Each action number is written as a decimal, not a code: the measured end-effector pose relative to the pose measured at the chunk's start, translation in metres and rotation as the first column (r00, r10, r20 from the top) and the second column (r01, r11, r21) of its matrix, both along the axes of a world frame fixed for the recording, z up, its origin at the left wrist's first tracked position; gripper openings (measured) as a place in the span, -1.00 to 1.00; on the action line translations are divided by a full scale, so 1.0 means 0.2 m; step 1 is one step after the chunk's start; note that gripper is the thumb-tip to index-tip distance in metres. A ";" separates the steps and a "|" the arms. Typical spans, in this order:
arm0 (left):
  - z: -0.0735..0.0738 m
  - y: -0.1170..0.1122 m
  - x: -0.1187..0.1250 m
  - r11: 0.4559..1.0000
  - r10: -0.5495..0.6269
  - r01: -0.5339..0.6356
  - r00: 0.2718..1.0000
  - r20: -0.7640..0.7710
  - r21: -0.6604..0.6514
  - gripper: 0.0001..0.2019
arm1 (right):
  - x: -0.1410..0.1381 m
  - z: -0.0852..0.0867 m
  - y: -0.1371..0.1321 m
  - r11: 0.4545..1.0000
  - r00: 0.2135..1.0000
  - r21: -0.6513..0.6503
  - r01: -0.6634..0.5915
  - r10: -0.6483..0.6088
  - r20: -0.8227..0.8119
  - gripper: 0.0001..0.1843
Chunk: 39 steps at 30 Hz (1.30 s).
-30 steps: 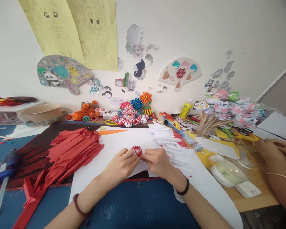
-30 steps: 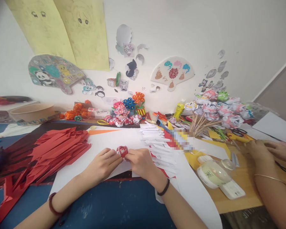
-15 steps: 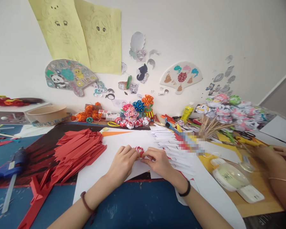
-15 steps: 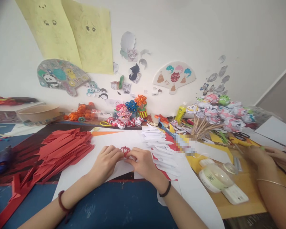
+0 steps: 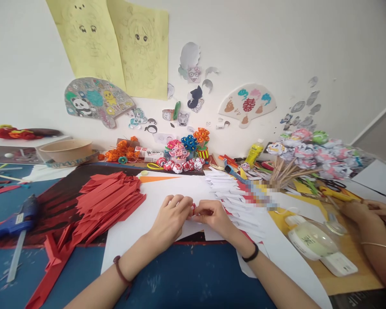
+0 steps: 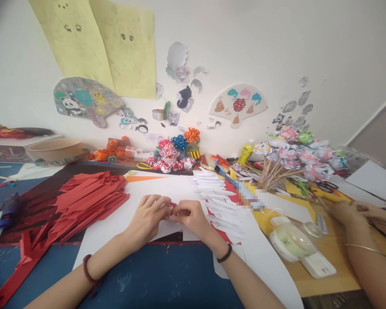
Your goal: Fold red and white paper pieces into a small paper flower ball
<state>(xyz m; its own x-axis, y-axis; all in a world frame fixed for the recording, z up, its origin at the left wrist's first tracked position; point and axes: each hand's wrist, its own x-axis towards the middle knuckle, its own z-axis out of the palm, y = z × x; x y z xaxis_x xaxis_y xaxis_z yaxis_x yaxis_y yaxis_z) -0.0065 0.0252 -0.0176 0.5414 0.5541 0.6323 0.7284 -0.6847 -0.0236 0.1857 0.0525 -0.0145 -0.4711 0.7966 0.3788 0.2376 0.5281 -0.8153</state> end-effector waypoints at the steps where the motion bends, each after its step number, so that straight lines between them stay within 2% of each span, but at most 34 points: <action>1: 0.00 0.00 0.00 1.000 0.000 0.000 1.000 0.002 0.002 -0.84 | 0.00 0.00 0.00 1.000 1.000 -0.020 0.007 -0.007 -0.004 -0.75; 5: 0.03 -0.02 0.02 0.994 0.064 -0.054 0.993 0.104 -0.094 -0.83 | 0.00 0.00 0.01 0.996 0.998 -0.083 0.033 -0.038 -0.053 -0.70; 7: 0.06 -0.03 0.03 0.979 0.121 -0.079 0.966 0.229 -0.186 -0.83 | 0.01 0.01 0.02 0.996 0.994 -0.078 0.043 -0.050 -0.093 -0.68; 9: 0.08 -0.04 0.03 0.959 0.151 -0.047 0.918 0.367 -0.279 -0.85 | 0.01 0.01 0.03 0.995 0.987 -0.090 0.034 -0.048 -0.154 -0.66; 10: 0.09 -0.05 0.03 0.949 0.156 -0.016 0.891 0.426 -0.315 -0.86 | 0.02 0.01 0.03 0.991 0.979 -0.131 0.001 -0.028 -0.203 -0.51; 12: 0.10 -0.05 0.02 0.930 0.159 0.052 0.834 0.528 -0.363 -0.89 | 0.02 0.01 0.03 0.962 0.956 -0.213 -0.168 0.106 -0.275 -0.19; 14: 0.11 -0.04 0.02 0.912 0.167 0.111 0.778 0.605 -0.395 -0.89 | 0.01 -0.01 0.03 0.912 0.924 -0.270 -0.308 0.220 -0.312 -0.06; 17: 0.11 -0.03 0.00 0.852 0.197 0.214 0.715 0.671 -0.478 -0.86 | -0.01 -0.03 0.01 0.884 0.914 -0.327 -0.334 0.220 -0.341 -0.11; 20: 0.13 -0.02 -0.01 0.761 0.251 0.297 0.686 0.683 -0.577 -0.80 | -0.03 -0.03 0.00 0.902 0.936 -0.327 -0.282 0.185 -0.299 -0.38; 22: 0.14 -0.02 -0.02 0.730 0.280 0.310 0.678 0.680 -0.609 -0.78 | -0.04 -0.02 0.00 0.918 0.950 -0.309 -0.249 0.168 -0.265 -0.46; 25: 0.17 -0.03 -0.02 0.700 0.291 0.333 0.675 0.678 -0.632 -0.76 | -0.03 0.00 -0.01 0.928 0.956 -0.284 -0.242 0.179 -0.231 -0.46; 28: 0.19 -0.05 -0.02 0.699 0.267 0.361 0.670 0.693 -0.618 -0.79 | -0.03 0.02 -0.01 0.925 0.955 -0.279 -0.257 0.199 -0.220 -0.44; 33: 0.18 -0.07 0.00 0.739 0.185 0.389 0.667 0.722 -0.549 -0.84 | -0.02 0.06 -0.02 0.943 0.961 -0.215 -0.253 0.218 -0.171 -0.45; 36: 0.17 -0.07 0.02 0.757 0.174 0.366 0.686 0.706 -0.542 -0.85 | -0.02 0.08 -0.03 0.960 0.968 -0.153 -0.235 0.218 -0.121 -0.47; 39: 0.16 -0.06 0.02 0.792 0.188 0.304 0.703 0.686 -0.530 -0.84 | -0.03 0.08 -0.03 0.960 0.962 -0.137 -0.244 0.222 -0.157 -0.50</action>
<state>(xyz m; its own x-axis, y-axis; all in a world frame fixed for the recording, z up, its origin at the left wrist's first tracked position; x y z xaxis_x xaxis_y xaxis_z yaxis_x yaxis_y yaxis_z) -0.0015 0.0137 0.0136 0.1430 0.9082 0.3933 0.3190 -0.4185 0.8504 0.1800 0.0459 0.0012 -0.6019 0.7246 0.3357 0.0016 0.4215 -0.9068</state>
